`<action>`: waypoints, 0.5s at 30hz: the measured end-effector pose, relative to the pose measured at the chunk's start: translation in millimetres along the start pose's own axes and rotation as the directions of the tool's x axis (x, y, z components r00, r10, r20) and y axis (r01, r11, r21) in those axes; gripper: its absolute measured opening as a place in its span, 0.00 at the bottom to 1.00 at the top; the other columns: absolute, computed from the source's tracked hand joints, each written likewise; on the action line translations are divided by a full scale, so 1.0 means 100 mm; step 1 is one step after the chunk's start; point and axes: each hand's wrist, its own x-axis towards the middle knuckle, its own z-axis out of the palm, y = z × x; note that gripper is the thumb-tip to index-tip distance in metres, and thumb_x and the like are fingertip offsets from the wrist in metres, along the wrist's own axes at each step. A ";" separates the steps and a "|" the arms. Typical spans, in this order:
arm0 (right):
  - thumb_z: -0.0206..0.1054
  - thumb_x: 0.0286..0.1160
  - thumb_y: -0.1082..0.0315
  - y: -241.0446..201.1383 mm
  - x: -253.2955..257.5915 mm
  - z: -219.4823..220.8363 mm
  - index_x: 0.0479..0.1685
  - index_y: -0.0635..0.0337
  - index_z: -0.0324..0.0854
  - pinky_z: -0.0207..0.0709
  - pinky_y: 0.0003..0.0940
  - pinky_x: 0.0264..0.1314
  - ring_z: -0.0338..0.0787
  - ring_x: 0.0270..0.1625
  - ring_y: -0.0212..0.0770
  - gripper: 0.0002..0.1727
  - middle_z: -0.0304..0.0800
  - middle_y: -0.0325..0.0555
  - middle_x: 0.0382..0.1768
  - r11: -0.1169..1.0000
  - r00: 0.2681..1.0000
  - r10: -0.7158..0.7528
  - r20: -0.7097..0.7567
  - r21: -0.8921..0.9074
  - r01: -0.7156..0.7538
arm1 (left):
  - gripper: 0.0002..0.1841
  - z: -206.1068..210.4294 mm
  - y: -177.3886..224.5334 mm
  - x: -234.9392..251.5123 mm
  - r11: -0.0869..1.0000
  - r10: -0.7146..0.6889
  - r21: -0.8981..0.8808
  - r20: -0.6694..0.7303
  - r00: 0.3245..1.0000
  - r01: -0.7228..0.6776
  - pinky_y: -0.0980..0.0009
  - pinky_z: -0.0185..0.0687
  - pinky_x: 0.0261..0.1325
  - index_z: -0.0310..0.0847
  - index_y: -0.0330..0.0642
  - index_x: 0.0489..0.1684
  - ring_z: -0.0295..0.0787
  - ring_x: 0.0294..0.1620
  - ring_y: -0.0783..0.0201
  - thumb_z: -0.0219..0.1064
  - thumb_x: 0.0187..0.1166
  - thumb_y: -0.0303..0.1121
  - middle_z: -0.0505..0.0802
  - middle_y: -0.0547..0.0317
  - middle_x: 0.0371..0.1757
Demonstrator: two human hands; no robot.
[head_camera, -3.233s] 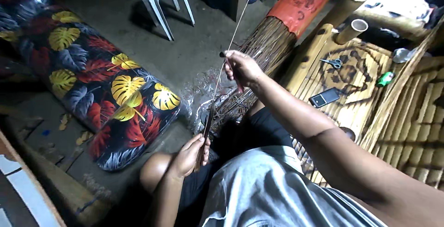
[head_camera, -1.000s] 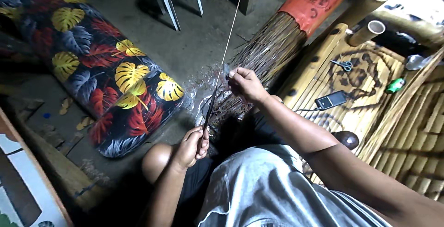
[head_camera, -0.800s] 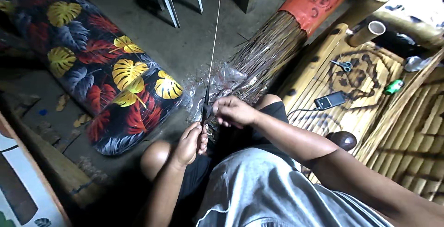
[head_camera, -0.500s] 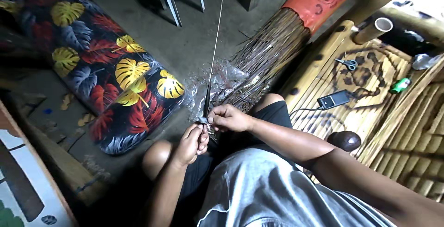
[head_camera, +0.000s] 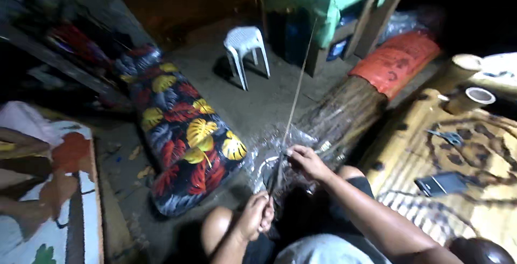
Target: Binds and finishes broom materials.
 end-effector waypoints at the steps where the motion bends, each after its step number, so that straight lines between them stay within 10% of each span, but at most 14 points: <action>1: 0.54 0.89 0.62 -0.04 0.05 -0.04 0.49 0.62 0.83 0.82 0.29 0.28 0.85 0.25 0.32 0.15 0.87 0.39 0.29 0.999 0.999 0.000 -0.039 0.034 0.002 | 0.16 0.00 -0.01 0.00 1.000 -0.006 0.003 0.004 1.000 0.006 0.84 0.63 0.12 0.73 0.45 0.39 0.64 0.09 0.78 0.38 0.90 0.36 0.73 0.70 0.17; 15: 0.57 0.88 0.58 0.00 -0.49 0.47 0.41 0.56 0.84 0.78 0.28 0.24 0.82 0.20 0.31 0.14 0.86 0.37 0.24 0.982 0.869 0.144 0.474 0.044 -0.186 | 0.16 -0.01 -0.13 0.05 0.999 0.046 0.020 -0.079 0.996 -0.045 0.81 0.70 0.16 0.72 0.43 0.48 0.71 0.14 0.75 0.38 0.94 0.36 0.77 0.67 0.21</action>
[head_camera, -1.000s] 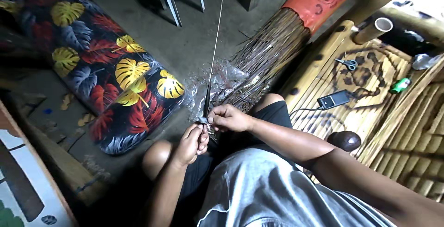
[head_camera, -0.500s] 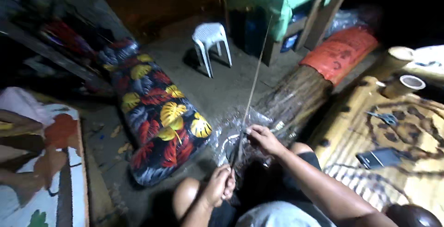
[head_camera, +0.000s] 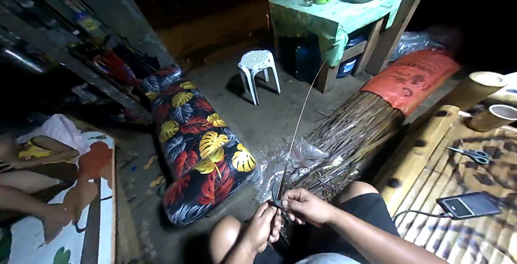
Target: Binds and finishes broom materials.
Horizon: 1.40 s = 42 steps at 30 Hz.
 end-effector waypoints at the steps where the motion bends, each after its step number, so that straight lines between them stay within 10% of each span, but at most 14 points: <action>1: 0.58 0.87 0.58 0.01 0.01 0.00 0.41 0.56 0.84 0.77 0.28 0.24 0.82 0.20 0.31 0.14 0.86 0.37 0.24 1.000 1.000 -0.016 -0.006 -0.003 0.016 | 0.15 0.00 0.00 0.00 1.000 0.002 -0.003 0.001 1.000 -0.002 0.81 0.69 0.16 0.72 0.43 0.48 0.70 0.13 0.75 0.38 0.94 0.36 0.76 0.67 0.21; 20: 0.59 0.87 0.61 -0.04 0.23 -0.59 0.39 0.58 0.84 0.79 0.30 0.25 0.83 0.22 0.33 0.13 0.86 0.39 0.25 0.959 0.871 -0.282 -0.402 -0.131 0.250 | 0.17 -0.01 0.05 0.03 0.996 0.009 -0.084 0.138 0.990 0.003 0.85 0.60 0.10 0.73 0.48 0.39 0.61 0.08 0.79 0.37 0.91 0.38 0.71 0.71 0.16; 24: 0.54 0.89 0.62 -0.15 0.22 -0.73 0.53 0.63 0.81 0.79 0.29 0.26 0.82 0.23 0.33 0.14 0.84 0.39 0.26 0.967 0.791 -0.237 -0.564 -0.060 0.247 | 0.19 -0.01 0.03 -0.01 0.997 -0.026 -0.062 0.130 0.991 0.035 0.84 0.60 0.11 0.74 0.47 0.36 0.63 0.08 0.79 0.36 0.90 0.38 0.72 0.71 0.15; 27: 0.53 0.90 0.62 -0.32 0.14 -0.73 0.69 0.62 0.76 0.80 0.28 0.27 0.83 0.24 0.32 0.19 0.85 0.39 0.29 0.985 0.893 -0.143 -0.427 0.027 0.171 | 0.19 0.01 0.02 0.00 0.996 -0.054 -0.068 0.105 0.993 0.061 0.84 0.62 0.12 0.75 0.45 0.37 0.65 0.09 0.78 0.36 0.89 0.37 0.74 0.69 0.16; 33: 0.54 0.90 0.63 -0.34 0.18 -0.69 0.53 0.61 0.78 0.78 0.28 0.25 0.82 0.21 0.33 0.12 0.84 0.40 0.24 0.975 0.881 -0.145 -0.449 0.087 0.205 | 0.20 0.03 -0.04 0.04 0.998 -0.005 0.070 0.059 0.998 0.001 0.78 0.77 0.20 0.76 0.41 0.44 0.78 0.17 0.72 0.37 0.92 0.39 0.81 0.64 0.24; 42: 0.52 0.91 0.60 -0.35 0.06 -0.31 0.48 0.61 0.82 0.77 0.25 0.26 0.83 0.23 0.29 0.16 0.86 0.37 0.26 1.000 0.962 -0.016 -0.272 -0.015 0.012 | 0.18 0.05 -0.04 -0.01 0.993 0.120 0.008 -0.014 0.993 -0.120 0.83 0.67 0.16 0.73 0.45 0.41 0.66 0.13 0.78 0.38 0.92 0.38 0.74 0.71 0.20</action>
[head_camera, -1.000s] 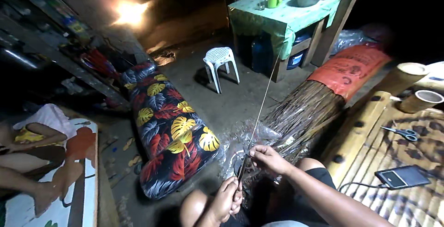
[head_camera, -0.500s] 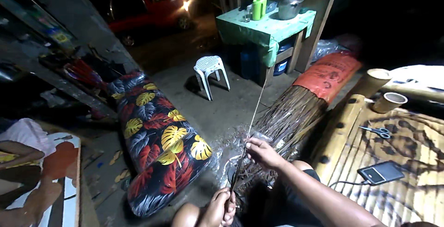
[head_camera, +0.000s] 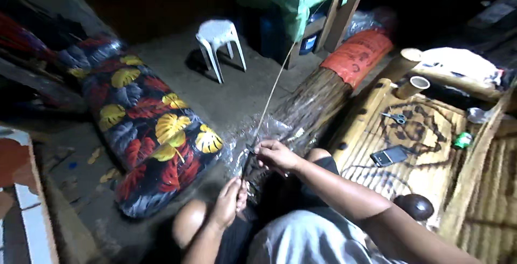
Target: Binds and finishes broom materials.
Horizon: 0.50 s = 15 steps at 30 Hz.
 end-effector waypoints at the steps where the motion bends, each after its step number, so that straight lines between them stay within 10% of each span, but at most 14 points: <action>1: 0.52 0.91 0.60 0.02 -0.03 0.08 0.47 0.61 0.82 0.77 0.25 0.26 0.82 0.23 0.29 0.16 0.86 0.37 0.26 1.000 0.999 0.017 0.037 -0.006 -0.016 | 0.18 0.01 0.02 0.01 1.000 0.006 -0.002 -0.011 1.000 -0.006 0.83 0.66 0.16 0.73 0.45 0.40 0.65 0.13 0.78 0.37 0.92 0.38 0.74 0.71 0.20; 7: 0.53 0.90 0.62 0.27 -0.06 0.35 0.40 0.63 0.81 0.77 0.25 0.24 0.82 0.21 0.29 0.16 0.86 0.39 0.23 0.999 0.972 -0.034 0.231 -0.015 0.038 | 0.18 0.00 0.06 0.01 1.000 0.011 -0.029 -0.040 0.999 -0.012 0.82 0.63 0.17 0.71 0.46 0.37 0.63 0.13 0.77 0.35 0.93 0.35 0.73 0.72 0.20; 15: 0.58 0.87 0.62 0.32 0.05 0.29 0.38 0.64 0.83 0.78 0.27 0.23 0.83 0.21 0.32 0.15 0.86 0.42 0.23 0.978 0.968 -0.204 0.144 -0.005 0.207 | 0.20 -0.02 0.09 0.04 0.995 0.047 -0.084 0.033 0.998 -0.044 0.83 0.57 0.13 0.68 0.51 0.31 0.57 0.10 0.78 0.33 0.93 0.38 0.66 0.73 0.17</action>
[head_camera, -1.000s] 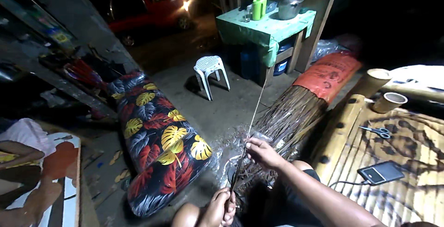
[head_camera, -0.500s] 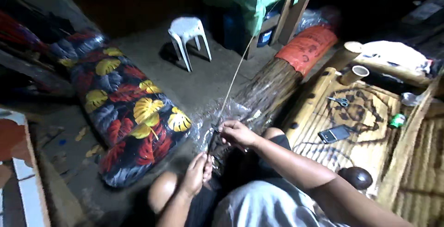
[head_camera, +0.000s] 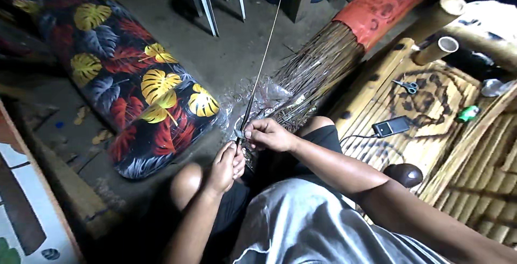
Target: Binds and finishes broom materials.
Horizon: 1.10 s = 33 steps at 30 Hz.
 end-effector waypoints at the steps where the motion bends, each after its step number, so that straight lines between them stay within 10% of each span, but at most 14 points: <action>1: 0.58 0.87 0.63 0.00 0.00 -0.02 0.38 0.64 0.84 0.78 0.28 0.23 0.83 0.20 0.32 0.15 0.86 0.42 0.22 1.000 1.000 -0.010 -0.006 -0.003 0.010 | 0.20 0.00 0.00 0.00 1.000 0.002 -0.008 0.001 1.000 -0.002 0.83 0.57 0.13 0.68 0.51 0.30 0.57 0.10 0.77 0.33 0.93 0.38 0.66 0.73 0.16; 11: 0.53 0.90 0.65 -0.09 0.09 -0.47 0.42 0.60 0.82 0.78 0.26 0.22 0.83 0.22 0.31 0.13 0.87 0.38 0.26 0.998 0.953 0.020 -0.301 0.059 -0.003 | 0.19 -0.03 -0.05 -0.06 1.000 0.007 -0.012 0.039 0.999 -0.007 0.82 0.58 0.14 0.68 0.51 0.31 0.58 0.11 0.77 0.34 0.93 0.38 0.67 0.73 0.17; 20: 0.52 0.92 0.62 -0.15 -0.08 0.12 0.44 0.65 0.81 0.75 0.25 0.19 0.81 0.16 0.31 0.17 0.86 0.42 0.21 0.978 0.986 0.137 0.099 0.145 -0.151 | 0.18 0.04 -0.06 -0.01 0.988 0.115 0.107 -0.063 0.991 -0.108 0.82 0.65 0.18 0.70 0.49 0.34 0.63 0.13 0.78 0.36 0.93 0.37 0.70 0.74 0.18; 33: 0.60 0.85 0.67 -0.05 -0.02 -0.08 0.38 0.66 0.84 0.78 0.27 0.23 0.81 0.20 0.30 0.12 0.84 0.41 0.21 0.985 0.988 -0.136 -0.066 -0.117 0.128 | 0.17 0.00 -0.03 0.00 0.997 0.077 -0.015 0.049 0.996 -0.076 0.82 0.60 0.16 0.68 0.52 0.32 0.60 0.13 0.77 0.38 0.92 0.39 0.69 0.74 0.19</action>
